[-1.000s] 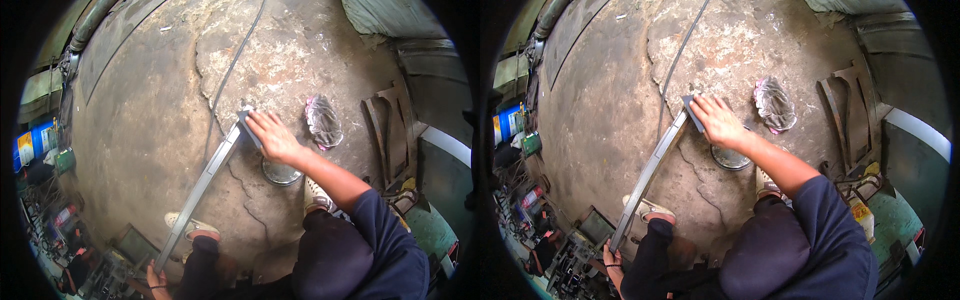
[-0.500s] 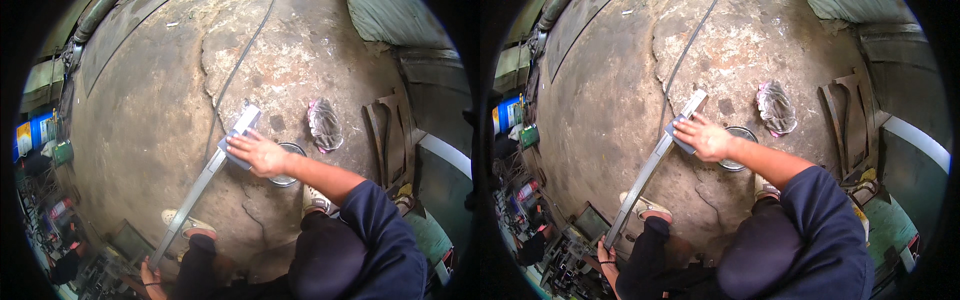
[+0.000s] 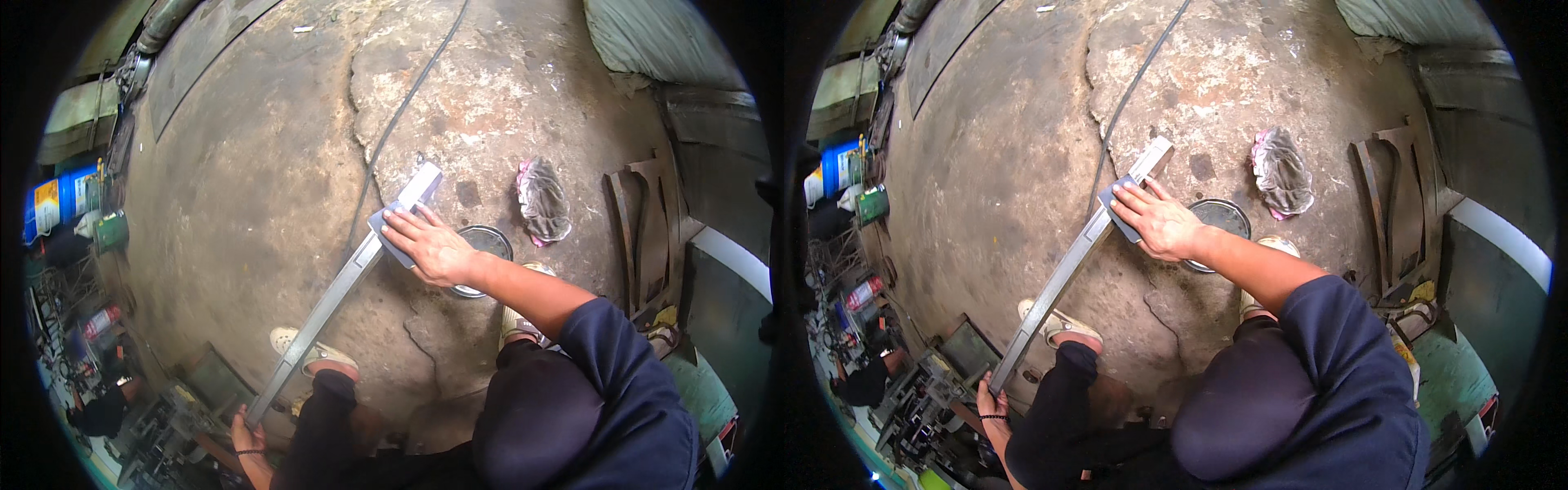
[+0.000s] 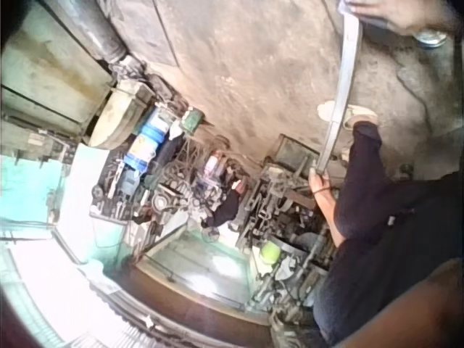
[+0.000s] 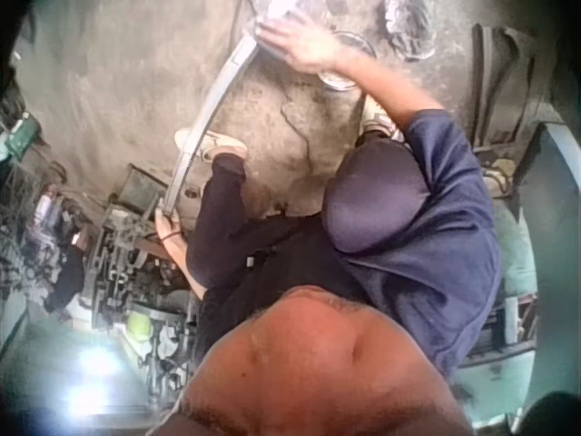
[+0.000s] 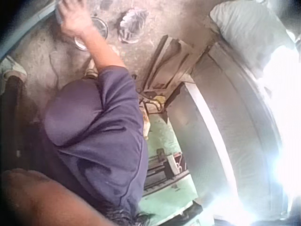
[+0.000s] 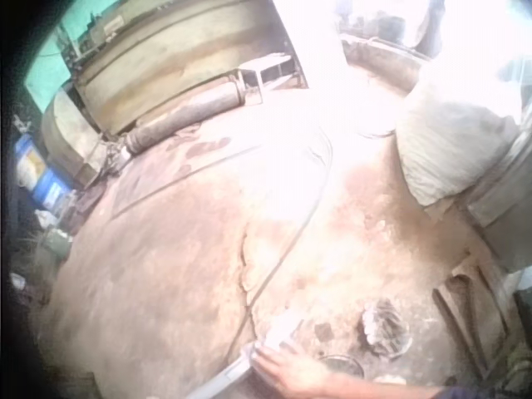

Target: The person holds a long metal bar and repeatedly rubs its surface with a sanding block, occasionally wiping it with a cloth. The person dips the sanding block into a small metal container and continues polishing the bar.

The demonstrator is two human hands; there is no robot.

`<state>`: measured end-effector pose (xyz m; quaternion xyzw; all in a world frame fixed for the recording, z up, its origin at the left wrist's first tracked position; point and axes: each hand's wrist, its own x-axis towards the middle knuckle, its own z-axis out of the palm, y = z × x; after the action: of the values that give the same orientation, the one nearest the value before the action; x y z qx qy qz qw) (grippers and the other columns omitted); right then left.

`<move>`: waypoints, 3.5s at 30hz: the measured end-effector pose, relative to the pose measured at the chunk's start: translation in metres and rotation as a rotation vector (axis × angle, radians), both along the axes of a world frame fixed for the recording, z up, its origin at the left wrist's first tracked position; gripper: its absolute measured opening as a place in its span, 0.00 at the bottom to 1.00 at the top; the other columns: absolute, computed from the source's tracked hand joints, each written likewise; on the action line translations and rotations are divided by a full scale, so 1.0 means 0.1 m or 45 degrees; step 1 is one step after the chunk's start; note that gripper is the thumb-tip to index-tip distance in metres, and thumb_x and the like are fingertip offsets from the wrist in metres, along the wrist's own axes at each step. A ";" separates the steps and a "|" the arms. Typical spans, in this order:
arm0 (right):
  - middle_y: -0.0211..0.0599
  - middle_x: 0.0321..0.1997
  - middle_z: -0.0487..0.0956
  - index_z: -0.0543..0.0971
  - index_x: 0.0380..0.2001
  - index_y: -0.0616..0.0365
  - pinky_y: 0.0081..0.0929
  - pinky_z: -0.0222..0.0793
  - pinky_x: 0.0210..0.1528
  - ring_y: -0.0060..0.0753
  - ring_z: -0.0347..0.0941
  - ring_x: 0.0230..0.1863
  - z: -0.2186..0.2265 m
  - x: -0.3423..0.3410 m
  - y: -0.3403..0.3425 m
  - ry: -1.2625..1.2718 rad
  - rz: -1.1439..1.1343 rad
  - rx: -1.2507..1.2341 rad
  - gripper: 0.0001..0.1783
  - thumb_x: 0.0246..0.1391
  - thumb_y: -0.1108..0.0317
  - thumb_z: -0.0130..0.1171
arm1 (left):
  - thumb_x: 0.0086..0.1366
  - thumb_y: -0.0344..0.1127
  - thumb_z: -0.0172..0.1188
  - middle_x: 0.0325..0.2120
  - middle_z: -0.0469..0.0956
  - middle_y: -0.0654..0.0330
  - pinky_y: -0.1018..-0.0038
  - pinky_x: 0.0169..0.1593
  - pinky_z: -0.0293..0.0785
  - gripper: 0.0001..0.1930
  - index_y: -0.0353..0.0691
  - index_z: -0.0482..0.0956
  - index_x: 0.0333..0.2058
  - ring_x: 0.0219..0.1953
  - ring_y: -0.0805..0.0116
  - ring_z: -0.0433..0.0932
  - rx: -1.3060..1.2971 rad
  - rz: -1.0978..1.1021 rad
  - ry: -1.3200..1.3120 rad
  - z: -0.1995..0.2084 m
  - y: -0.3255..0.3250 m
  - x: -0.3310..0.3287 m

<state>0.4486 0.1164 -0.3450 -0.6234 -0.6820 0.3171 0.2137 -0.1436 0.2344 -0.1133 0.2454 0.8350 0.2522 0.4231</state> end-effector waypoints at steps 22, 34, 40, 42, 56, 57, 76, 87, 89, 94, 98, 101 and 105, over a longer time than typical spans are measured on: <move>0.47 0.77 0.54 0.57 0.71 0.60 0.53 0.35 0.77 0.41 0.44 0.79 1.25 -0.54 0.02 0.340 0.375 0.188 0.46 0.43 0.71 0.53 | 0.69 0.41 0.58 0.48 0.75 0.44 0.70 0.31 0.88 0.26 0.35 0.68 0.61 0.40 0.59 0.83 0.412 -0.181 0.035 1.67 -0.78 1.94; 0.58 0.77 0.44 0.46 0.72 0.66 0.51 0.31 0.79 0.50 0.35 0.80 1.78 -0.77 -0.21 0.294 0.591 0.107 0.44 0.56 0.68 0.51 | 0.73 0.40 0.51 0.54 0.71 0.40 0.68 0.35 0.89 0.26 0.32 0.62 0.64 0.45 0.55 0.82 0.425 -0.219 -0.163 1.72 -1.20 2.03; 0.65 0.76 0.44 0.43 0.72 0.70 0.48 0.35 0.78 0.57 0.34 0.79 1.55 -0.46 -0.08 0.017 0.237 -0.341 0.44 0.59 0.66 0.51 | 0.74 0.39 0.50 0.54 0.72 0.39 0.65 0.39 0.88 0.24 0.33 0.63 0.64 0.49 0.54 0.80 0.425 -0.169 -0.290 1.72 -1.70 2.09; 0.70 0.75 0.43 0.42 0.72 0.71 0.50 0.35 0.78 0.61 0.34 0.79 1.78 -0.71 -0.38 0.109 0.342 -0.291 0.45 0.59 0.66 0.51 | 0.74 0.39 0.50 0.54 0.72 0.38 0.65 0.38 0.89 0.24 0.33 0.63 0.63 0.50 0.55 0.80 0.389 -0.167 -0.263 1.65 -1.83 2.04; 0.68 0.75 0.47 0.49 0.69 0.77 0.50 0.42 0.77 0.57 0.43 0.78 1.48 -0.60 -0.27 -0.058 0.248 -0.213 0.42 0.58 0.64 0.50 | 0.74 0.38 0.52 0.53 0.73 0.39 0.68 0.35 0.88 0.23 0.33 0.64 0.62 0.46 0.57 0.82 0.420 -0.216 -0.210 1.52 -1.82 1.93; 0.68 0.75 0.48 0.50 0.69 0.77 0.50 0.42 0.77 0.57 0.43 0.78 1.49 -0.59 -0.20 -0.031 0.167 -0.261 0.42 0.58 0.64 0.49 | 0.74 0.38 0.52 0.53 0.74 0.39 0.68 0.35 0.88 0.23 0.34 0.65 0.62 0.45 0.57 0.82 0.420 -0.211 -0.210 1.51 -1.81 1.92; 0.68 0.75 0.49 0.51 0.69 0.76 0.43 0.39 0.78 0.56 0.45 0.77 1.62 -0.62 -0.21 -0.093 0.346 -0.250 0.38 0.61 0.63 0.43 | 0.73 0.36 0.53 0.51 0.75 0.40 0.66 0.34 0.89 0.20 0.35 0.68 0.59 0.42 0.56 0.83 0.450 -0.203 -0.188 1.46 -1.89 1.83; 0.62 0.75 0.52 0.53 0.69 0.73 0.45 0.40 0.78 0.54 0.47 0.77 1.47 -0.62 -0.26 -0.069 0.363 -0.151 0.37 0.60 0.64 0.40 | 0.73 0.36 0.53 0.51 0.75 0.40 0.66 0.33 0.89 0.20 0.36 0.68 0.60 0.43 0.56 0.83 0.444 -0.178 -0.185 1.48 -1.85 1.87; 0.63 0.75 0.51 0.53 0.69 0.73 0.46 0.39 0.78 0.54 0.46 0.77 1.27 -0.34 -0.14 -0.164 0.319 -0.197 0.37 0.60 0.64 0.40 | 0.73 0.36 0.52 0.51 0.75 0.40 0.66 0.33 0.89 0.20 0.36 0.68 0.60 0.43 0.56 0.83 0.448 -0.179 -0.180 1.50 -1.87 1.89; 0.56 0.77 0.50 0.52 0.71 0.70 0.47 0.37 0.78 0.49 0.45 0.78 1.58 -0.47 -0.12 -0.214 0.448 -0.261 0.37 0.60 0.66 0.39 | 0.73 0.35 0.52 0.51 0.76 0.39 0.65 0.33 0.89 0.20 0.35 0.67 0.60 0.42 0.55 0.83 0.463 -0.197 -0.208 1.49 -1.86 1.81; 0.51 0.79 0.45 0.46 0.73 0.66 0.46 0.32 0.79 0.42 0.39 0.80 1.21 -0.16 -0.07 -0.331 0.334 -0.310 0.42 0.59 0.66 0.47 | 0.73 0.35 0.51 0.51 0.75 0.39 0.65 0.33 0.89 0.20 0.35 0.67 0.60 0.42 0.55 0.83 0.482 -0.217 -0.257 1.48 -1.87 1.85; 0.52 0.79 0.45 0.46 0.73 0.65 0.46 0.32 0.79 0.41 0.39 0.80 1.30 -0.25 -0.03 -0.328 0.341 -0.370 0.41 0.59 0.66 0.46 | 0.73 0.35 0.51 0.51 0.75 0.39 0.66 0.33 0.89 0.20 0.35 0.67 0.60 0.42 0.54 0.83 0.469 -0.196 -0.218 1.49 -1.82 1.83; 0.53 0.78 0.47 0.49 0.72 0.66 0.47 0.34 0.78 0.43 0.40 0.80 1.14 -0.18 -0.16 -0.323 0.358 -0.177 0.42 0.57 0.67 0.48 | 0.73 0.34 0.52 0.51 0.75 0.39 0.66 0.33 0.89 0.20 0.34 0.67 0.60 0.42 0.54 0.83 0.462 -0.169 -0.221 1.53 -1.82 1.94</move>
<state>0.4305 0.1002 -0.2314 -0.5702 -0.7603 0.3090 0.0362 0.0507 0.0519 0.0395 0.3494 0.7183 0.3901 0.4580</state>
